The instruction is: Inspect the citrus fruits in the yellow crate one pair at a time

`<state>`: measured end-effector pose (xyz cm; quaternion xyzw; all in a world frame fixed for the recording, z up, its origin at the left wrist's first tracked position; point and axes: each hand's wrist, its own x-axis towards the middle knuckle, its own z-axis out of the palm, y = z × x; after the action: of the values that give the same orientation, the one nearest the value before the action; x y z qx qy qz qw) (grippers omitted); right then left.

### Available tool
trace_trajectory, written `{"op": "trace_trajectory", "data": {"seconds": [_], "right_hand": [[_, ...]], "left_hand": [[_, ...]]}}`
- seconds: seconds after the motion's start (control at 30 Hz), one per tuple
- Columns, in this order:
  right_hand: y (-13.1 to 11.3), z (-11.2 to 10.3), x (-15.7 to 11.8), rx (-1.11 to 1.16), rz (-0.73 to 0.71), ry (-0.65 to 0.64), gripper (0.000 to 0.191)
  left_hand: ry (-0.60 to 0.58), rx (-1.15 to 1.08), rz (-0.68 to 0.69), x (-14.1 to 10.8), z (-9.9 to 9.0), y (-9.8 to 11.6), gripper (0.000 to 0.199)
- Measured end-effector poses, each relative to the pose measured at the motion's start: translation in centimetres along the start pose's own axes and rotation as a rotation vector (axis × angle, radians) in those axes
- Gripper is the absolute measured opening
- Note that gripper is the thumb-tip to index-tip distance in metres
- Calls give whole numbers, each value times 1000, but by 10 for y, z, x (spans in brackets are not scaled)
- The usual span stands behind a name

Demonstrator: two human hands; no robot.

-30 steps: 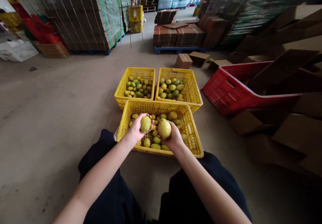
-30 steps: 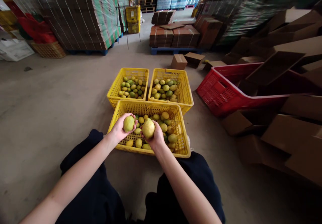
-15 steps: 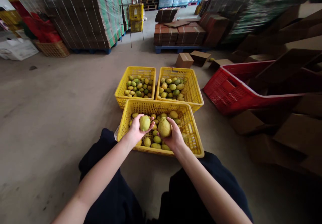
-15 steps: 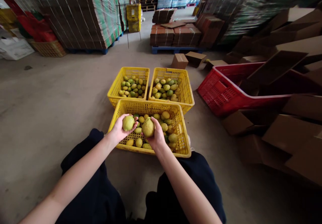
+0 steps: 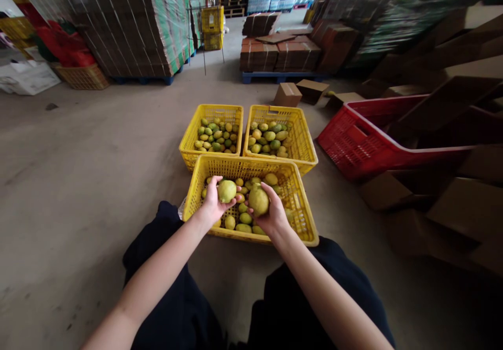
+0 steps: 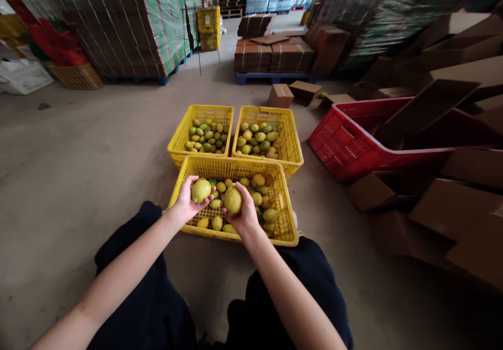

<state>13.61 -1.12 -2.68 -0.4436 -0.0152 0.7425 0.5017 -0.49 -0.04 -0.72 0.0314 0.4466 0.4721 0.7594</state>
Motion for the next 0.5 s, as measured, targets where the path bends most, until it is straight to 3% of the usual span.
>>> {"op": "trace_trajectory", "data": {"seconds": [0.17, 0.27, 0.37, 0.5], "right_hand": [[-2, -1, -1, 25, -63, -75, 12], [-2, -3, 2, 36, 0, 18, 14], [-1, -6, 6, 32, 59, 140, 18], [1, -6, 7, 4, 94, 130, 27]], "left_hand": [[13, -123, -9, -1, 3, 1, 23], [39, -195, -34, 4, 4, -1, 18], [-14, -193, -82, 8, 3, -5, 28], [-46, -162, -61, 6, 4, -7, 31]]}}
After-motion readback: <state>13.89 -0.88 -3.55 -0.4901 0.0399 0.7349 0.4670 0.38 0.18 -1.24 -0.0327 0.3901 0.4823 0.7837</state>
